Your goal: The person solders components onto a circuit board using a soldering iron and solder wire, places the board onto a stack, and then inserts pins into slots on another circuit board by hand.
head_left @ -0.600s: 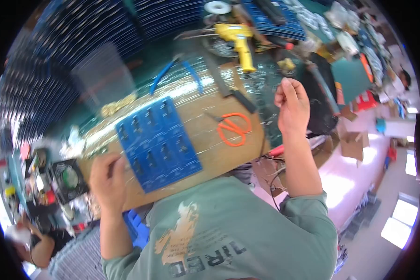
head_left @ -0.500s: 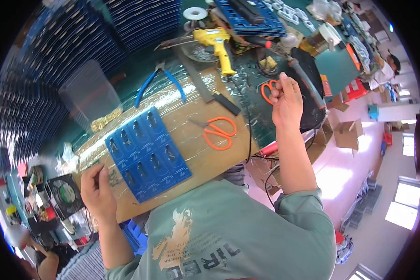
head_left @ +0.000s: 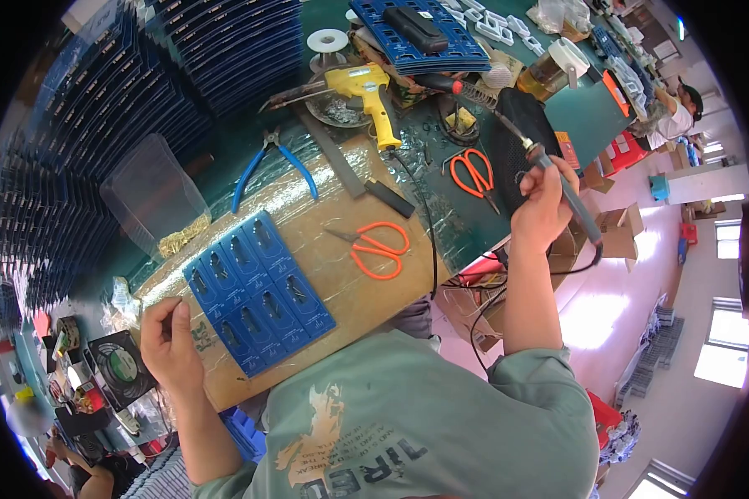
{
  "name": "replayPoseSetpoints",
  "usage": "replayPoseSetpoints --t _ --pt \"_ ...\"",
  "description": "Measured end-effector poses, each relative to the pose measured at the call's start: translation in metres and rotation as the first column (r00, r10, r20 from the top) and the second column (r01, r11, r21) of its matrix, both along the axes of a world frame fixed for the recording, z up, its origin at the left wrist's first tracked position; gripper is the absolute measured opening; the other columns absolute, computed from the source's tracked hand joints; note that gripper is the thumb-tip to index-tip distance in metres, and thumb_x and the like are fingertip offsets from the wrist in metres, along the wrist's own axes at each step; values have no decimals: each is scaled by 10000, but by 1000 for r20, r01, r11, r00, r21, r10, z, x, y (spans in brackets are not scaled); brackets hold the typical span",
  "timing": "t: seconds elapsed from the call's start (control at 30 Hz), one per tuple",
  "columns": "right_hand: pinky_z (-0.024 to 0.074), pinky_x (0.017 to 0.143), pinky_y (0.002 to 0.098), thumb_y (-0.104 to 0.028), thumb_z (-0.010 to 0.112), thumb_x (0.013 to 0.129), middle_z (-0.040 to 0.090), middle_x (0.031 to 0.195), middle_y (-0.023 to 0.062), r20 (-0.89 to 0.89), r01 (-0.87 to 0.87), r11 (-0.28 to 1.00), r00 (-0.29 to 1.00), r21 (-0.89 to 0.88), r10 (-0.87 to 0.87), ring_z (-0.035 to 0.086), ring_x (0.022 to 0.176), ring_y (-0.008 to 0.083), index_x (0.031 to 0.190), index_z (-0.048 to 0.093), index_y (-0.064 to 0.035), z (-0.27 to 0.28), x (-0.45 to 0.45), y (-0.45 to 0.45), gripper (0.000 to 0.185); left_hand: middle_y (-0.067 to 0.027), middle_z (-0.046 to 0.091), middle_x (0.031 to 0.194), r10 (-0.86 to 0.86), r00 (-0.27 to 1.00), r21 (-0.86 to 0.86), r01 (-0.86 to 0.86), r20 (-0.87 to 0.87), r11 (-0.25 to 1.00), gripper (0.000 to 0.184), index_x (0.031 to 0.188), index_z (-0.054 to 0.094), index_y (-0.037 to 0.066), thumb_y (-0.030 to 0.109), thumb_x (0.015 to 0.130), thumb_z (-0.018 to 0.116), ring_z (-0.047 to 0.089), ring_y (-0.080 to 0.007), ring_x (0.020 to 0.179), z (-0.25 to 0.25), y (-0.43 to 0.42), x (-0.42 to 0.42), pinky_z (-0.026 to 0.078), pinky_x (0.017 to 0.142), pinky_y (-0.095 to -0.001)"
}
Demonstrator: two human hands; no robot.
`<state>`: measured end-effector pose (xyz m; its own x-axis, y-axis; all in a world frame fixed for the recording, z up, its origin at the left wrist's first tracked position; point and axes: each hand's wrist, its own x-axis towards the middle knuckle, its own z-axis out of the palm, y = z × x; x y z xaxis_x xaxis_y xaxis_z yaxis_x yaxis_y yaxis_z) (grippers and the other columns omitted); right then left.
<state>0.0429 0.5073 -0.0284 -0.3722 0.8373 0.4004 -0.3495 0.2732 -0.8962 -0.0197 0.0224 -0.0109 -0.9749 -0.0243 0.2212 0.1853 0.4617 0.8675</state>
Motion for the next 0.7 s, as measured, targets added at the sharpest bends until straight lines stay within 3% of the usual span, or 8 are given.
replayPoseSetpoints --t 0.1,0.2,0.37,0.5,0.6,0.67,0.7 --pt "460 639 264 -114 620 935 636 883 99 -88 -237 969 966 74 243 578 696 141 1169 560 19 1 8 -20 276 -19 639 930 13 1000 -25 -13 -1 1000 86 1008 689 -8 40 938 703 558 -81 806 -3 1 -7 451 734 -223" --pt "466 658 273 -142 640 928 632 896 118 -59 -431 898 898 86 436 580 718 158 1193 543 19 1 3 -43 325 -43 653 891 -17 998 -96 11 -59 995 66 963 702 6 34 907 723 588 -105 781 -2 10 -18 465 709 -245" --pt "468 631 264 -190 641 958 648 927 126 11 -677 734 735 -61 678 586 697 150 1220 550 27 3 -19 -94 352 -67 653 841 -88 993 -295 61 -79 954 79 937 710 37 69 874 745 620 -179 733 13 32 -31 485 684 -296" --pt "472 620 236 -128 614 986 669 952 121 79 -748 609 613 -263 786 593 718 105 1225 553 34 5 -38 -143 295 -91 665 840 -115 990 -315 83 -84 946 89 941 715 55 94 866 743 645 -241 756 9 45 -39 503 690 -345" --pt "498 657 226 -120 678 959 685 949 85 153 -779 546 526 -307 836 600 732 86 1181 586 19 -1 -50 -162 279 -71 664 866 -159 986 -316 137 -45 939 104 960 707 40 92 882 751 653 -202 783 -2 48 -45 506 716 -308" --pt "519 696 228 -117 739 919 710 934 67 189 -760 548 516 -349 836 631 755 89 1109 627 5 -12 -55 -171 252 -75 666 870 -178 984 -328 159 -26 931 103 959 709 39 93 882 751 655 -201 786 -7 50 -47 504 712 -308" --pt "522 697 230 -117 744 915 716 928 70 271 -762 600 540 -243 797 642 763 91 1097 633 6 -12 -57 -176 246 -76 667 871 -188 982 -332 171 -18 928 102 958 709 38 93 883 751 656 -201 787 -9 49 -48 502 711 -308"
